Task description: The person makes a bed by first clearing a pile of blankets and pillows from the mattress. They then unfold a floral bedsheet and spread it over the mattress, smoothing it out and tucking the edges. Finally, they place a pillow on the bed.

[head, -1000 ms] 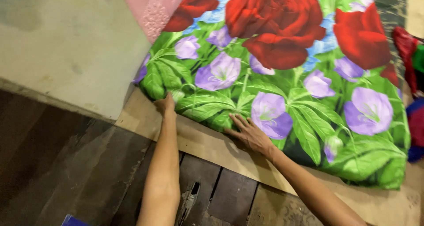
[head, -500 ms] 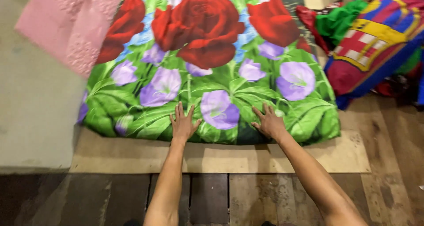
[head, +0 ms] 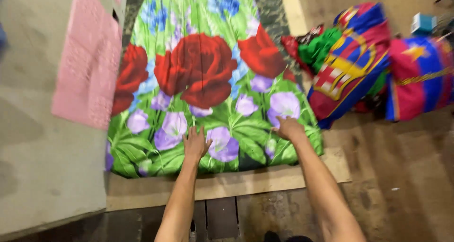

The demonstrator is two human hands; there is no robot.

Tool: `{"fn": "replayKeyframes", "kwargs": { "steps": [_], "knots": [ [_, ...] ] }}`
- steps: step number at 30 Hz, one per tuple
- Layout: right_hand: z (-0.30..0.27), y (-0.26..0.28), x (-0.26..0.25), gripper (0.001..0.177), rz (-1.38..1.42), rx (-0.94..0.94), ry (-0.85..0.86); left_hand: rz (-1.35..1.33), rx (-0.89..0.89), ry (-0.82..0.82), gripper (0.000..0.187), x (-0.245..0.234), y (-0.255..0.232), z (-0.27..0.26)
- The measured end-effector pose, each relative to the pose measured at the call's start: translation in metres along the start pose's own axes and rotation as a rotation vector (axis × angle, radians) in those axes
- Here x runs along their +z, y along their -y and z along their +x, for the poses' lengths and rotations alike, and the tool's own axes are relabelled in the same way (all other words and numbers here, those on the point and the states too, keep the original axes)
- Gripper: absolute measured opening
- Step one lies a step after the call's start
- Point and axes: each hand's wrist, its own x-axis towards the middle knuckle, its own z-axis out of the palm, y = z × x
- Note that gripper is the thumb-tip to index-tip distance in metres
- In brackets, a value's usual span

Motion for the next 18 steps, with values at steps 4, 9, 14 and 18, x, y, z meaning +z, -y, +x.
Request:
{"fn": "replayKeyframes", "kwargs": {
  "steps": [4, 9, 14, 18],
  "knots": [
    [-0.089, 0.023, -0.128, 0.067, 0.030, -0.027, 0.010, -0.018, -0.025, 0.064, 0.075, -0.123, -0.032, -0.024],
    [-0.176, 0.027, -0.285, 0.063, 0.032, -0.069, -0.058, -0.023, -0.042, 0.112, 0.071, -0.294, -0.092, -0.037],
    [-0.236, 0.041, -0.424, 0.061, 0.206, -0.169, -0.131, -0.126, 0.003, 0.148, 0.063, -0.441, -0.140, -0.020],
    [-0.239, 0.064, -0.520, 0.050, 0.111, -0.258, -0.221, -0.058, 0.109, 0.025, 0.055, -0.537, -0.163, 0.018]
  ]
}}
